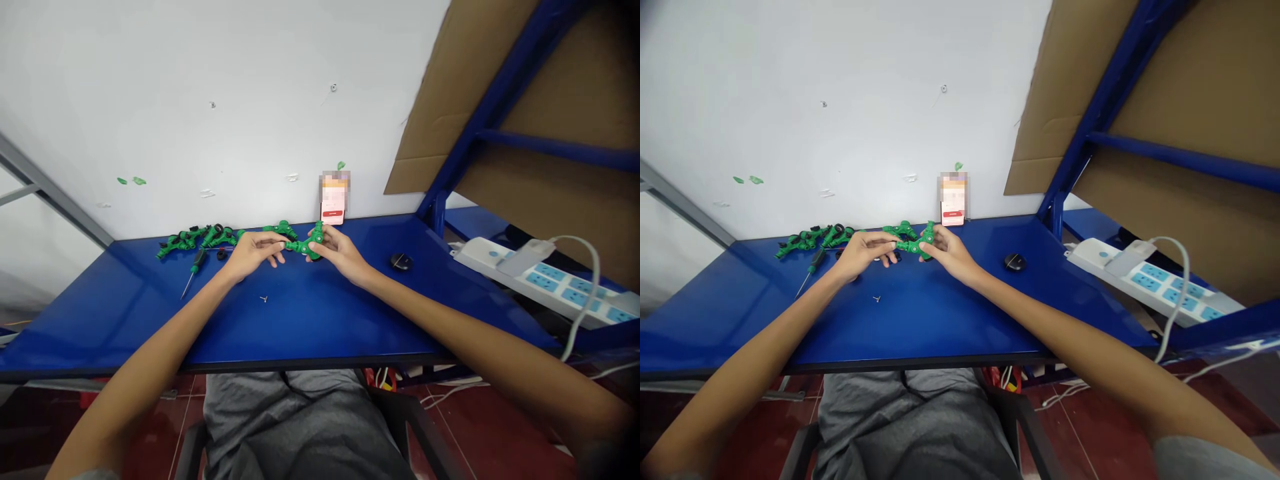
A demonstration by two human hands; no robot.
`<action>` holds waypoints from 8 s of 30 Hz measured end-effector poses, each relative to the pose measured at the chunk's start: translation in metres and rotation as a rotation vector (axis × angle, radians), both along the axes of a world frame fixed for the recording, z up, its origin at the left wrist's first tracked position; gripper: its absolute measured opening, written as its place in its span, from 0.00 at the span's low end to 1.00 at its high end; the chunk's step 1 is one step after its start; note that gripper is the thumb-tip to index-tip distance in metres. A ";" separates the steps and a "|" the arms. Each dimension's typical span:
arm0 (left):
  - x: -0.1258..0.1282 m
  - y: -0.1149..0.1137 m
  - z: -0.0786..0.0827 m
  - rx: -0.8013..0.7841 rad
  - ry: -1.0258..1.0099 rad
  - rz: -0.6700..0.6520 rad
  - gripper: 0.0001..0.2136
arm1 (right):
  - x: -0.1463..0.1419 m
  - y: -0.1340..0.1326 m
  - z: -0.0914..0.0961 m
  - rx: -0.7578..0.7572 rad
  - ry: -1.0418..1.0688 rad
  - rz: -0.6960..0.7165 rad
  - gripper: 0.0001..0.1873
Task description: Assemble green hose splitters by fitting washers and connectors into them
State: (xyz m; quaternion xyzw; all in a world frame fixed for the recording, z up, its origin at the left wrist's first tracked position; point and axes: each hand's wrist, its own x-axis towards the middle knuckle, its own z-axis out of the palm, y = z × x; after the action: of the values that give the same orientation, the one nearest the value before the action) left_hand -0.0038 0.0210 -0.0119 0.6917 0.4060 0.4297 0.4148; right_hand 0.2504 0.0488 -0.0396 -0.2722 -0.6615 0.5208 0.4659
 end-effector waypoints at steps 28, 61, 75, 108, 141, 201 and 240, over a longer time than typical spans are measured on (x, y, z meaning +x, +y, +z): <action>-0.001 0.011 -0.020 0.298 0.120 0.084 0.15 | -0.005 0.003 -0.006 0.045 -0.055 -0.157 0.28; 0.008 0.001 -0.012 0.139 0.048 0.136 0.16 | -0.005 -0.003 -0.004 0.102 -0.041 -0.161 0.29; 0.005 0.004 -0.018 0.235 0.119 0.133 0.13 | -0.001 0.005 -0.007 0.087 -0.078 -0.099 0.27; 0.008 -0.006 -0.010 0.499 0.186 0.114 0.10 | 0.000 0.003 -0.003 -0.019 0.000 -0.004 0.30; -0.062 0.021 0.013 0.405 0.781 -0.118 0.06 | 0.009 0.012 -0.001 0.008 -0.199 -0.010 0.26; 0.003 -0.015 -0.002 0.225 0.082 0.003 0.16 | 0.005 -0.008 0.010 0.241 -0.416 -0.003 0.23; 0.006 -0.008 -0.011 0.352 0.165 0.011 0.15 | 0.005 -0.006 0.004 0.288 -0.392 0.081 0.22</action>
State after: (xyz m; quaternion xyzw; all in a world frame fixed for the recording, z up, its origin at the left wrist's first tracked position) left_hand 0.0021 0.0131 -0.0226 0.7843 0.3609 0.4382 0.2502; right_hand 0.2553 0.0428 -0.0352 -0.2719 -0.8171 0.3767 0.3413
